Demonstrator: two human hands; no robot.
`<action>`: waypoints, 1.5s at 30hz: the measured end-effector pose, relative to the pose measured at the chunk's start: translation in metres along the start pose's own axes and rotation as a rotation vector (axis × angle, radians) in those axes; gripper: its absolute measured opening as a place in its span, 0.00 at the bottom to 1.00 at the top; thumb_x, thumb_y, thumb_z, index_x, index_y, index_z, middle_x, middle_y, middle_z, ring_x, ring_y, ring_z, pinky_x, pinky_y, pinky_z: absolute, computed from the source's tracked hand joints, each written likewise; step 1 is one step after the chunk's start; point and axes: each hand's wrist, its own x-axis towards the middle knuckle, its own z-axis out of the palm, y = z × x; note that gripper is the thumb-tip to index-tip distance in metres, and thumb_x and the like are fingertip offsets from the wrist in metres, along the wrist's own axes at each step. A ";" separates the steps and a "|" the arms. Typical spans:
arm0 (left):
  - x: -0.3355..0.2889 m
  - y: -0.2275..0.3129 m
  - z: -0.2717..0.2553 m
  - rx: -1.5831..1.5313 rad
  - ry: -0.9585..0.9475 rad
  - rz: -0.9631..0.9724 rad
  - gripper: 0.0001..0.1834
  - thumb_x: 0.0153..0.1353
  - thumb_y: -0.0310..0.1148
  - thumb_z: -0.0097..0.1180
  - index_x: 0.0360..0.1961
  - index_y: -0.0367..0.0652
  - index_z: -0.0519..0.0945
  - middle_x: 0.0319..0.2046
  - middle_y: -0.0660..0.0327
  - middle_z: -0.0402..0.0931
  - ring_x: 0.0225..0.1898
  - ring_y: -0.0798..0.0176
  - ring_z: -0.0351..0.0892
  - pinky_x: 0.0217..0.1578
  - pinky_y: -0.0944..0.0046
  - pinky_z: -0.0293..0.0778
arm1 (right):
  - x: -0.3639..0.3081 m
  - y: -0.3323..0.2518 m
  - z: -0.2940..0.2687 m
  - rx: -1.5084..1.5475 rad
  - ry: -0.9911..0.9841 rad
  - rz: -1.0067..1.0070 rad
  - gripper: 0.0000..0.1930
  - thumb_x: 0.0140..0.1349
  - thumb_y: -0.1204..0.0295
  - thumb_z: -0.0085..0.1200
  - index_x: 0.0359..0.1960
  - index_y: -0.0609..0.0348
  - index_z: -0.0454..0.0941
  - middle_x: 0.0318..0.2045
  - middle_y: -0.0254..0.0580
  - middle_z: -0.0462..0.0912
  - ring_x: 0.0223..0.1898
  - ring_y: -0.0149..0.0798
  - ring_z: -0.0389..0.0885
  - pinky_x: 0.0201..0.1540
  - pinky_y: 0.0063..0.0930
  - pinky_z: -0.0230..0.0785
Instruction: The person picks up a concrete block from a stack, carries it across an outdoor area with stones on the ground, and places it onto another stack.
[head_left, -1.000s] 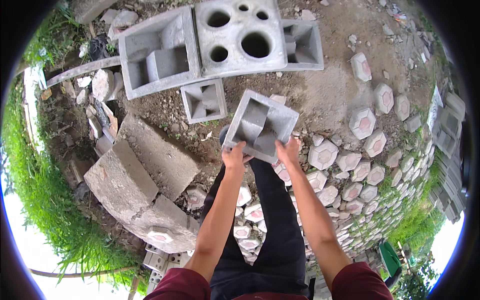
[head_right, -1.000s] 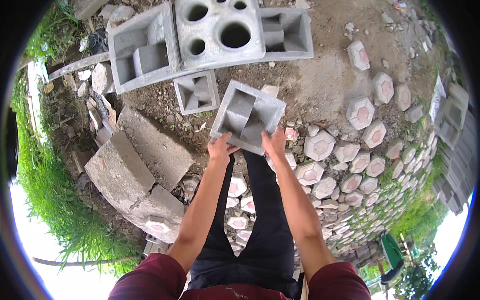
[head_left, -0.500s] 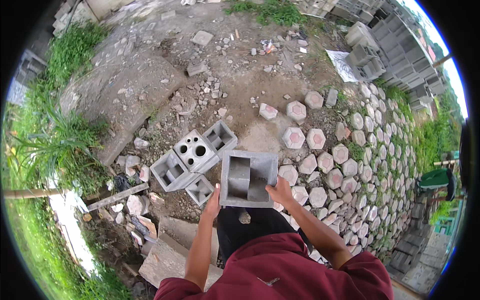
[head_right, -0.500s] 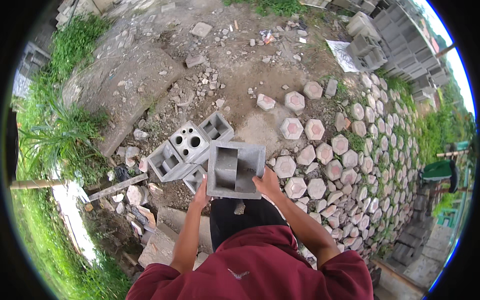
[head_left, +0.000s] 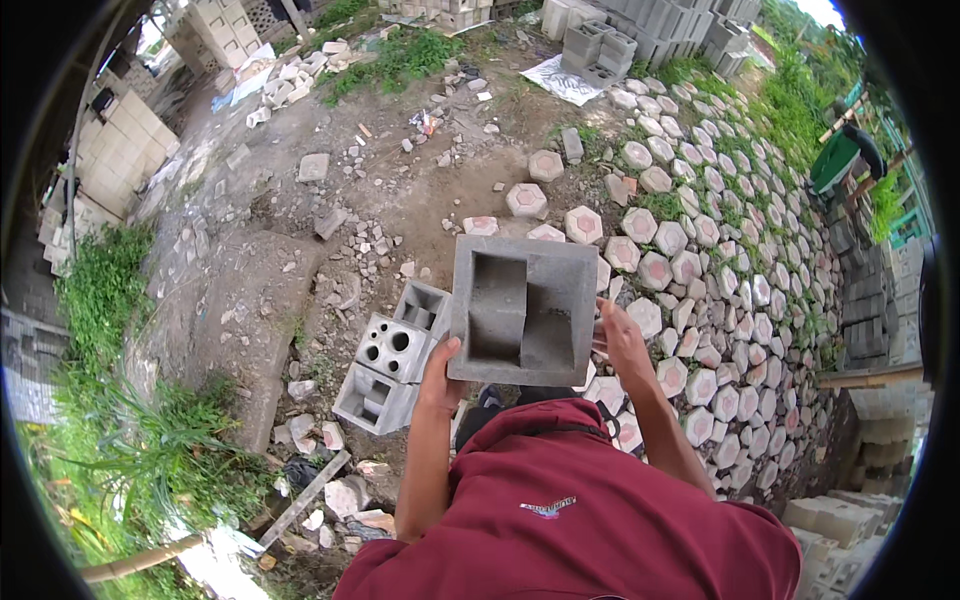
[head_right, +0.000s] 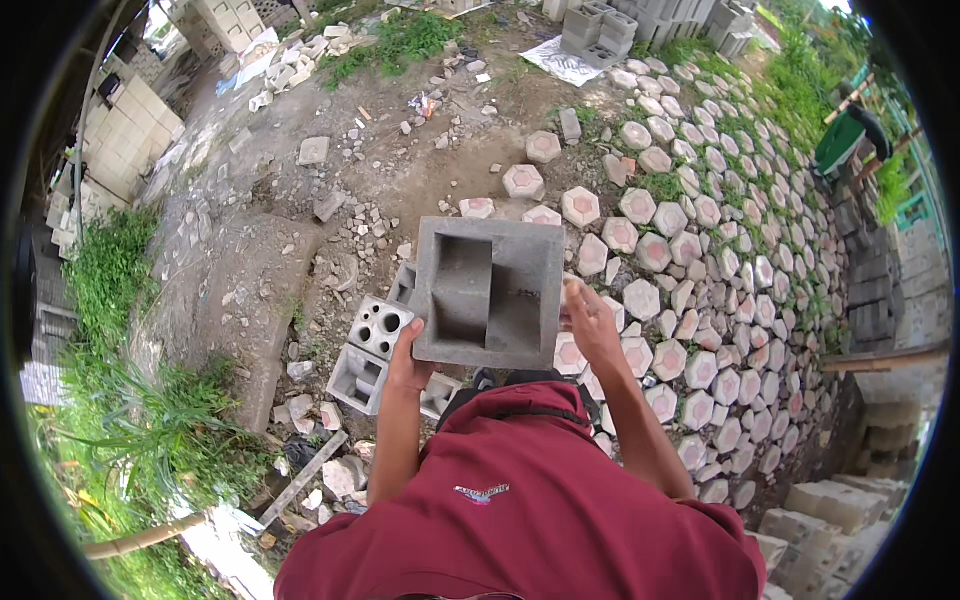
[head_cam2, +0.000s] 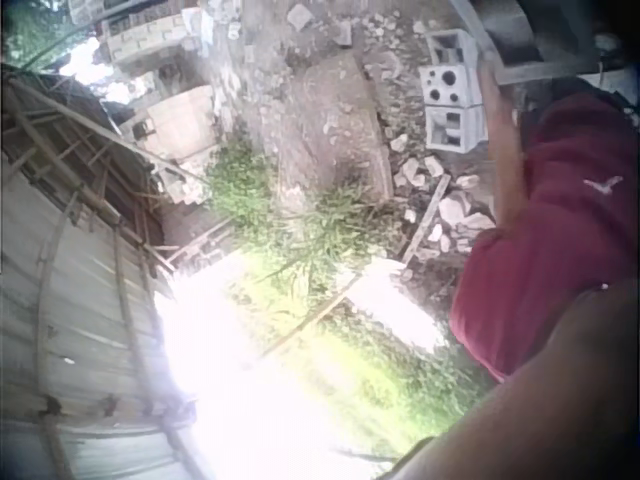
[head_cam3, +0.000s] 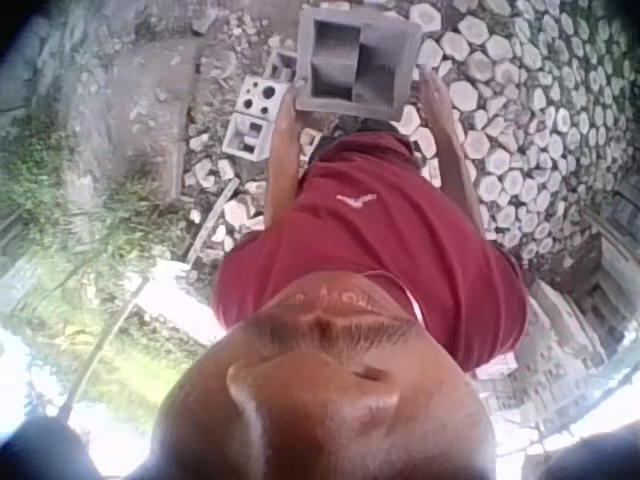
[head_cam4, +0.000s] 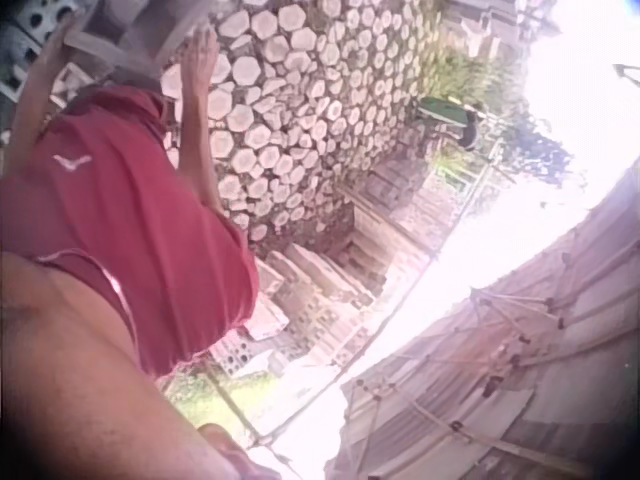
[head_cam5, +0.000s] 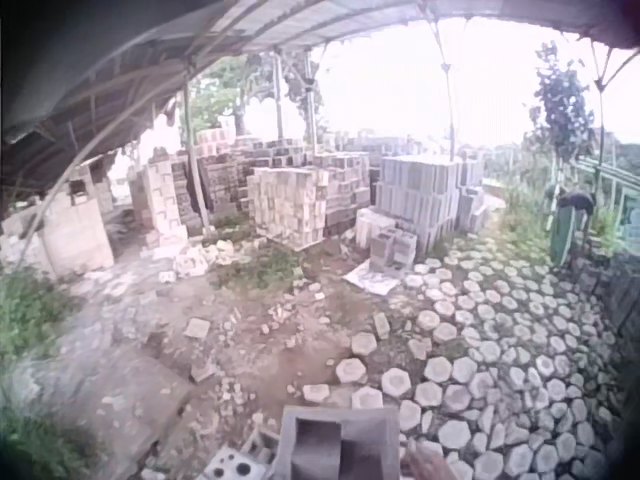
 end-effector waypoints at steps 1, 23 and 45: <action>0.005 -0.006 -0.002 0.017 -0.045 -0.001 0.35 0.53 0.45 0.60 0.61 0.42 0.68 0.53 0.55 0.74 0.53 0.52 0.74 0.53 0.51 0.72 | -0.002 0.018 0.005 0.329 -0.056 0.030 0.33 0.69 0.47 0.43 0.63 0.64 0.66 0.50 0.52 0.80 0.48 0.40 0.80 0.49 0.31 0.72; 0.073 -0.085 0.080 0.375 -0.242 -0.559 0.30 0.60 0.48 0.59 0.53 0.34 0.74 0.48 0.54 0.78 0.47 0.57 0.80 0.50 0.59 0.75 | -0.094 0.063 -0.021 0.228 0.637 -0.063 0.38 0.58 0.60 0.65 0.64 0.68 0.62 0.52 0.48 0.77 0.51 0.36 0.75 0.54 0.29 0.68; 0.221 -0.216 0.407 0.599 -0.523 -0.621 0.30 0.58 0.46 0.62 0.52 0.31 0.74 0.45 0.56 0.77 0.45 0.62 0.77 0.48 0.63 0.72 | -0.041 -0.050 -0.297 0.322 1.012 -0.136 0.36 0.57 0.56 0.65 0.61 0.67 0.67 0.49 0.47 0.78 0.49 0.37 0.76 0.53 0.30 0.68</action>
